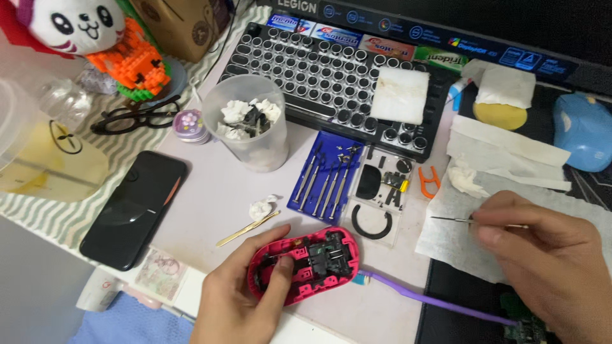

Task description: The person disassembles and reassembles a computer mouse by hand and using a screwdriver to remove and replace screws, circuit boards, and shell components.

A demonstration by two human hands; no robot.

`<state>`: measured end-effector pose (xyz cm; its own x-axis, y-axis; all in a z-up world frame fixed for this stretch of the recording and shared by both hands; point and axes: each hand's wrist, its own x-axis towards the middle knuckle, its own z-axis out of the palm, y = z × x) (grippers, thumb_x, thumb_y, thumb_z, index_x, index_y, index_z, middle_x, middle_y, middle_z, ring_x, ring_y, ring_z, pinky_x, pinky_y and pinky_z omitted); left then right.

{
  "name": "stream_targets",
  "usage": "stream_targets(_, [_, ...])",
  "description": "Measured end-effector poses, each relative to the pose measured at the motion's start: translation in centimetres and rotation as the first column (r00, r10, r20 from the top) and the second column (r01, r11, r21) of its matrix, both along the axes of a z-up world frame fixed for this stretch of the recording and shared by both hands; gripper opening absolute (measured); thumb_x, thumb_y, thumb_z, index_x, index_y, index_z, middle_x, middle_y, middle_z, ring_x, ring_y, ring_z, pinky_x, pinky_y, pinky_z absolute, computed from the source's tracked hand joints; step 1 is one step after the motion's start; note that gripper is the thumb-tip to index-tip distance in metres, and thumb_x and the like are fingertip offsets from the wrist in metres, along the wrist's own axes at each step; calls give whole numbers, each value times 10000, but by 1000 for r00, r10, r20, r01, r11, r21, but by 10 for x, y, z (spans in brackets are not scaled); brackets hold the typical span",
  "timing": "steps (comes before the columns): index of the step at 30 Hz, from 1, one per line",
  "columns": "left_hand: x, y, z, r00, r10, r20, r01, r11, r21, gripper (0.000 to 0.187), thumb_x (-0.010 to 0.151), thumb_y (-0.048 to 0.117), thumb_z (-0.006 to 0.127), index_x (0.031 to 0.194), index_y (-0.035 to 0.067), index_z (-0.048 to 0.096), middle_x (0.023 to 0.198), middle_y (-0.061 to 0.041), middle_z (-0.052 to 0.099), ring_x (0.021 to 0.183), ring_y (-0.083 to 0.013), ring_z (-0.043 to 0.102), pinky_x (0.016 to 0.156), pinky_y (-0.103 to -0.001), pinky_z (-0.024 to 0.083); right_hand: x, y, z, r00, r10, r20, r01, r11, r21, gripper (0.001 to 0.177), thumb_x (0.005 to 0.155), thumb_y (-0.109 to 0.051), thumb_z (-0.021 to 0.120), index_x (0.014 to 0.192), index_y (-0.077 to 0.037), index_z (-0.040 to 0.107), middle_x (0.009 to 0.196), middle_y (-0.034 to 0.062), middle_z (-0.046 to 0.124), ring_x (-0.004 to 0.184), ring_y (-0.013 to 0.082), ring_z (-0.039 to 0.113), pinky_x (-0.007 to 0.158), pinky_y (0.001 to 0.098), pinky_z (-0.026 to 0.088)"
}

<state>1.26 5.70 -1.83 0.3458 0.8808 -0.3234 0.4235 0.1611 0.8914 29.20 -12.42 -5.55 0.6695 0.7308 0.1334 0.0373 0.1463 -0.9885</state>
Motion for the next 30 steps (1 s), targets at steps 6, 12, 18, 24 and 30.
stream_targets(6, [-14, -2, -6, 960, -235, -153, 271, 917, 293, 489, 889, 347, 628, 1371, 280, 677, 1183, 64, 852, 1053, -93, 816, 932, -240, 556, -3, 1, -2, 998, 31, -51, -26, 995, 101, 253, 857, 87, 631, 1077, 1, 720, 902, 193, 603, 921, 275, 571, 869, 325, 431])
stream_targets(12, [-24, 3, 1, 932, -354, -79, 359, 867, 345, 502, 936, 285, 616, 1419, 145, 617, 1269, -33, 748, 1176, -140, 747, 992, -275, 531, -5, 5, 0, 985, -153, -75, 151, 988, -41, 172, 1026, 31, 548, 1163, 76, 642, 1050, 155, 587, 820, 250, 469, 775, 346, 361])
stream_targets(18, [-30, 5, -1, 936, -324, -136, 351, 865, 358, 552, 871, 356, 725, 1399, 211, 659, 1211, 53, 782, 1110, -71, 764, 959, -230, 513, -3, 6, 7, 999, 6, -33, -3, 996, 85, 329, 1170, -276, 466, 965, -46, 581, 912, 167, 570, 807, 251, 520, 848, 384, 427])
stream_targets(24, [-33, 10, 5, 894, -441, -82, 441, 831, 339, 967, 673, 406, 944, 1515, 194, 519, 1465, -2, 655, 1382, -138, 619, 1046, -298, 490, -39, 28, 77, 949, -190, 253, 275, 890, -363, 369, 1155, -135, 405, 1013, 96, 655, 1006, 197, 751, 799, 261, 673, 793, 340, 495])
stream_targets(30, [-26, 13, 1, 860, -503, -82, 461, 700, 545, 1031, 629, 596, 868, 1486, 140, 520, 1492, -130, 553, 1452, -269, 510, 1144, -421, 379, -22, 33, 84, 848, 60, 526, 182, 900, -395, 273, 1068, -84, 496, 1118, -32, 759, 870, 51, 759, 699, 122, 598, 765, 241, 497])
